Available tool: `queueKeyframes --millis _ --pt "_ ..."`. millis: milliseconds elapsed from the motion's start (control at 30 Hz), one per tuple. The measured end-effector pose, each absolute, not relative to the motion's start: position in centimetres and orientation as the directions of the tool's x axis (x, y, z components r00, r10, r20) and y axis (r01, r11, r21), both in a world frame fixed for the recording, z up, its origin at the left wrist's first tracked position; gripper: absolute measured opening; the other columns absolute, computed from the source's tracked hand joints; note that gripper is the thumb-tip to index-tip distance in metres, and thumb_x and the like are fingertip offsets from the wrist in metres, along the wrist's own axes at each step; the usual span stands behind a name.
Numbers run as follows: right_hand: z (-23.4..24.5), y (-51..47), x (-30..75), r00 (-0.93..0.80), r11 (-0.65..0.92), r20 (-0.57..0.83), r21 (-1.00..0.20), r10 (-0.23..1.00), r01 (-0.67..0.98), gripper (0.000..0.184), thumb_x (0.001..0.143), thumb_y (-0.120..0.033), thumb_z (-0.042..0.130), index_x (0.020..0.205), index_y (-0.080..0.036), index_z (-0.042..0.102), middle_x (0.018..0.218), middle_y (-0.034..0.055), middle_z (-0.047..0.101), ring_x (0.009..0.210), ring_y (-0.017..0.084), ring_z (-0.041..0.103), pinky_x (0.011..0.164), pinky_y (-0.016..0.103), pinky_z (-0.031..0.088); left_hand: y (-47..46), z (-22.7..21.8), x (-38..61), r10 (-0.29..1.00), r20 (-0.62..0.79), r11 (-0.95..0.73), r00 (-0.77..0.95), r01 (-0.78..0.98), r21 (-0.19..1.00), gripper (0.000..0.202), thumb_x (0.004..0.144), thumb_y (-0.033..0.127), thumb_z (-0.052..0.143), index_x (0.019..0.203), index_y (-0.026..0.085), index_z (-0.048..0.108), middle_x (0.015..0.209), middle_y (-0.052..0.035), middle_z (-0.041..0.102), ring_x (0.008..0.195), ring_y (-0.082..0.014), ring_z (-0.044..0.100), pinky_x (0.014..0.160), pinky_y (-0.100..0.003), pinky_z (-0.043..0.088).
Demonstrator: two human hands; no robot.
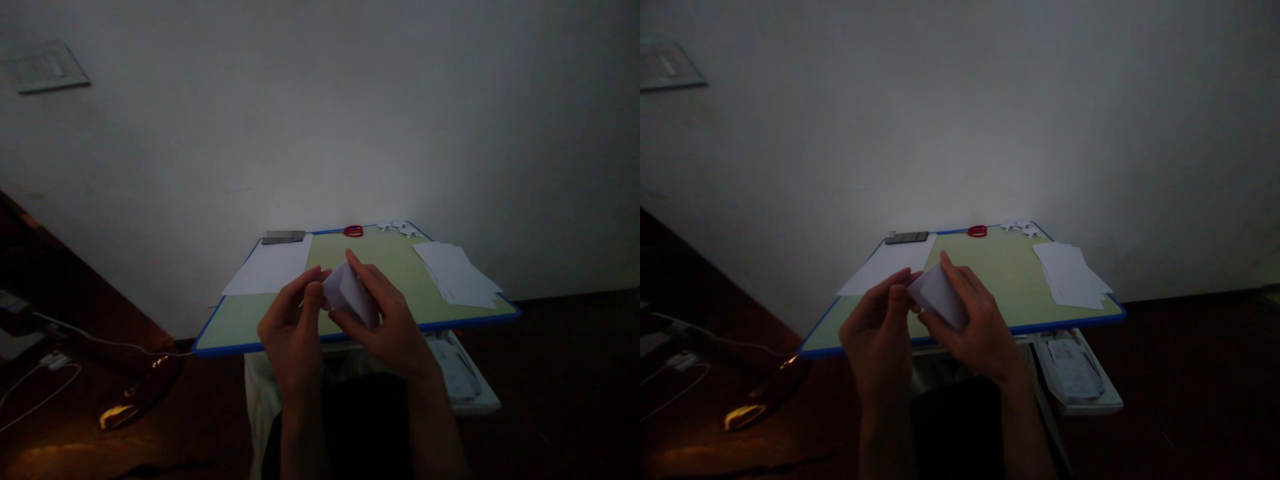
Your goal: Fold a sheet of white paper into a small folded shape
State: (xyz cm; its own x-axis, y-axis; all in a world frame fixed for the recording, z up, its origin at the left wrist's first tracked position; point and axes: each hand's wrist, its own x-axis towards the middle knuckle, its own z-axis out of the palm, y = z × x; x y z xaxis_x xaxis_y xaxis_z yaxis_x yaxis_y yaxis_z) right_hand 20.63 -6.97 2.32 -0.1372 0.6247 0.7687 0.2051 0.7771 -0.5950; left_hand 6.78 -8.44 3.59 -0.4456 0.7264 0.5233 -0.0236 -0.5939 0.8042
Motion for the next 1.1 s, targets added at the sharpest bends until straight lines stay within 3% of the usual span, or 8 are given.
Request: queueKeyframes --millis 167,267,467,533,700,800,967,1100 --pt "2.0 -6.7 21.6 -0.143 0.704 0.699 -0.71 0.701 -0.014 0.064 0.099 -0.042 0.077 0.159 -0.036 0.056 0.14 0.0084 0.068 0.121 0.026 0.07 0.099 0.038 0.063 -8.5 3.9 6.8 0.743 0.548 -0.589 -0.385 0.012 0.808 0.019 0.092 0.038 0.085 0.103 0.023 0.087 0.097 -0.0047 0.086 0.084 -0.0174 0.08 0.074 -0.026 0.065" --pt "2.0 -6.8 21.9 -0.131 0.638 0.645 -0.764 0.753 -0.1 0.048 0.107 -0.049 0.064 0.152 -0.033 0.065 0.14 0.008 0.074 0.127 0.026 0.07 0.107 0.039 0.06 -8.4 3.8 6.9 0.686 0.567 -0.592 -0.456 0.104 0.8 0.02 0.093 0.033 0.084 0.111 0.024 0.084 0.097 -0.0027 0.085 0.079 -0.0155 0.078 0.067 -0.025 0.062" --pt "2.3 -6.7 21.2 -0.026 0.522 0.535 -0.833 0.844 -0.18 0.051 0.108 -0.06 0.056 0.144 -0.028 0.072 0.147 0.0071 0.074 0.146 0.027 0.062 0.125 0.043 0.05 -8.2 3.7 7.3 0.552 0.751 -0.591 -0.363 0.465 0.659 0.008 0.096 0.027 0.08 0.103 0.026 0.084 0.113 -0.0042 0.082 0.096 -0.0191 0.076 0.074 -0.03 0.059" --pt "2.4 -6.7 20.9 -0.018 0.508 0.521 -0.84 0.854 -0.19 0.053 0.107 -0.062 0.055 0.144 -0.028 0.072 0.148 0.0067 0.073 0.147 0.027 0.062 0.126 0.044 0.049 -8.3 3.9 7.7 0.59 0.739 -0.556 -0.326 0.5 0.664 0.019 0.093 0.029 0.082 0.112 0.024 0.083 0.124 -0.0075 0.081 0.099 -0.0218 0.076 0.073 -0.032 0.059" --pt "2.7 -7.0 20.7 -0.035 0.511 0.53 -0.83 0.847 -0.223 0.049 0.107 -0.063 0.055 0.144 -0.035 0.072 0.156 0.0019 0.068 0.155 0.029 0.054 0.134 0.05 0.037 -8.5 4.2 8.2 0.767 0.581 -0.457 -0.271 0.405 0.792 0.06 0.083 0.04 0.089 0.137 0.021 0.073 0.129 -0.0136 0.079 0.107 -0.0307 0.077 0.08 -0.042 0.064" --pt "2.8 -7.1 20.9 -0.047 0.506 0.528 -0.832 0.848 -0.226 0.049 0.107 -0.063 0.056 0.147 -0.038 0.069 0.158 0.0013 0.066 0.156 0.031 0.053 0.134 0.055 0.036 -8.7 4.3 7.8 0.859 0.455 -0.403 -0.236 0.238 0.884 0.072 0.082 0.045 0.09 0.146 0.021 0.067 0.127 -0.014 0.079 0.098 -0.0301 0.078 0.082 -0.045 0.066" --pt "2.1 -6.6 21.1 0.008 0.565 0.571 -0.81 0.821 -0.16 0.055 0.105 -0.063 0.059 0.154 -0.038 0.062 0.159 0.0037 0.065 0.15 0.031 0.058 0.13 0.054 0.042 -9.2 4.3 6.9 0.902 0.41 -0.424 -0.139 -0.099 0.9 0.063 0.092 0.042 0.081 0.15 0.026 0.061 0.147 -0.0137 0.071 0.112 -0.0292 0.079 0.089 -0.04 0.067" --pt "1.5 -6.3 21.1 0.031 0.597 0.597 -0.797 0.802 -0.089 0.065 0.108 -0.069 0.046 0.162 -0.034 0.053 0.152 0.0101 0.065 0.14 0.031 0.064 0.117 0.051 0.055 -9.3 4.2 7.2 0.901 0.417 -0.429 -0.121 -0.11 0.896 0.051 0.101 0.044 0.071 0.148 0.026 0.067 0.15 -0.0108 0.071 0.138 -0.0324 0.068 0.117 -0.047 0.055"
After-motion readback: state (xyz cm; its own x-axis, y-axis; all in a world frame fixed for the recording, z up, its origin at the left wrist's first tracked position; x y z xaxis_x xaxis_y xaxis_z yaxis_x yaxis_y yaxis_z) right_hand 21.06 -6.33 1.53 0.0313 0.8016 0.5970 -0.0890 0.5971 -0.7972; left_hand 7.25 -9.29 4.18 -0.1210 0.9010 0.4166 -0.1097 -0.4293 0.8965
